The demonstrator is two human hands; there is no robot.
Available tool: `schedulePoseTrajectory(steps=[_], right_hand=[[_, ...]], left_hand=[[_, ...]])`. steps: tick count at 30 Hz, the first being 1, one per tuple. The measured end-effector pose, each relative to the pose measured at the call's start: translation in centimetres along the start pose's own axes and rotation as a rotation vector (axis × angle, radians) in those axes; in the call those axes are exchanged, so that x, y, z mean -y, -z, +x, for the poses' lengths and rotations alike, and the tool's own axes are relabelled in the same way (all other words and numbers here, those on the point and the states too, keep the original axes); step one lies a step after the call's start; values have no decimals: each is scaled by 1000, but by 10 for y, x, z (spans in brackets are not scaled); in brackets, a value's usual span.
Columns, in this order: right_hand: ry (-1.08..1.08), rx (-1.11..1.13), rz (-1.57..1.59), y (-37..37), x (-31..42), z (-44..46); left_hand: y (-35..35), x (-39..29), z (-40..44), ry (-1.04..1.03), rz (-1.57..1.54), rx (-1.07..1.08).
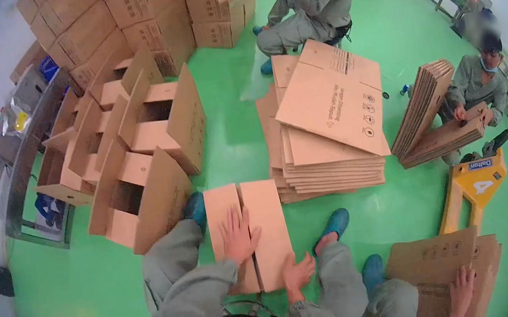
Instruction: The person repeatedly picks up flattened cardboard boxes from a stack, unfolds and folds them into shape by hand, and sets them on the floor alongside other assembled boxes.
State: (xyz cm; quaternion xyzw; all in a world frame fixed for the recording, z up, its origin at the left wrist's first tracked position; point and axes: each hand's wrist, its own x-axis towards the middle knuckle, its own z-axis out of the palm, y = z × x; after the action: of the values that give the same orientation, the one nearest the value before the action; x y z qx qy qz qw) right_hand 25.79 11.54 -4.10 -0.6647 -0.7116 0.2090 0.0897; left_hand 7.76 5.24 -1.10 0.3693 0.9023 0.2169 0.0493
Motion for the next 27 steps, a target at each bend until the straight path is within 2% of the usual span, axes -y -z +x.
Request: schedulePoseTrajectory(steps=[1, 2, 3, 4, 5, 7, 9, 10, 12, 15, 17, 19, 20, 21, 22, 24, 27], right_hand=[[-3, 3, 16, -4, 7, 0], [-63, 114, 146, -4, 11, 0], [-128, 226, 273, -5, 18, -2], [-144, 234, 272, -9, 26, -1], [-98, 275, 300, -17, 39, 4], [-34, 284, 330, -28, 68, 17], [-23, 254, 331, -42, 88, 37], [59, 271, 380, -54, 90, 53], [259, 265, 447, -57, 98, 83], [582, 81, 485, -20, 131, 140], [714, -2, 508, 10, 152, 187], [811, -222, 260, 22, 167, 239], [841, -216, 196, 29, 170, 266], [870, -206, 137, 35, 170, 289], [850, -199, 29, 41, 169, 307], [858, -245, -189, 44, 169, 351], [892, -320, -396, 40, 160, 395]], left_hand=[[21, -8, -17, 47, -27, 57], [39, -17, -39, 97, -57, 123], [50, -23, -67, 46, -46, 176], [56, -28, -93, -3, -40, 233], [59, -30, -112, -3, -35, 250], [57, -32, -125, -29, 84, 431], [32, -11, -98, -105, 146, 360], [19, 3, -78, -177, 208, 291], [13, 22, -26, -182, 197, 280], [12, 48, 73, -258, 241, 145], [11, 72, 146, -310, 295, 85], [10, 84, 207, -225, 481, -179], [40, 72, 225, -129, 412, -121], [61, 59, 233, -82, 383, -194], [70, 50, 229, -81, 384, -180], [88, 37, 223, -86, 86, -152], [89, 42, 169, -107, 21, 49]])
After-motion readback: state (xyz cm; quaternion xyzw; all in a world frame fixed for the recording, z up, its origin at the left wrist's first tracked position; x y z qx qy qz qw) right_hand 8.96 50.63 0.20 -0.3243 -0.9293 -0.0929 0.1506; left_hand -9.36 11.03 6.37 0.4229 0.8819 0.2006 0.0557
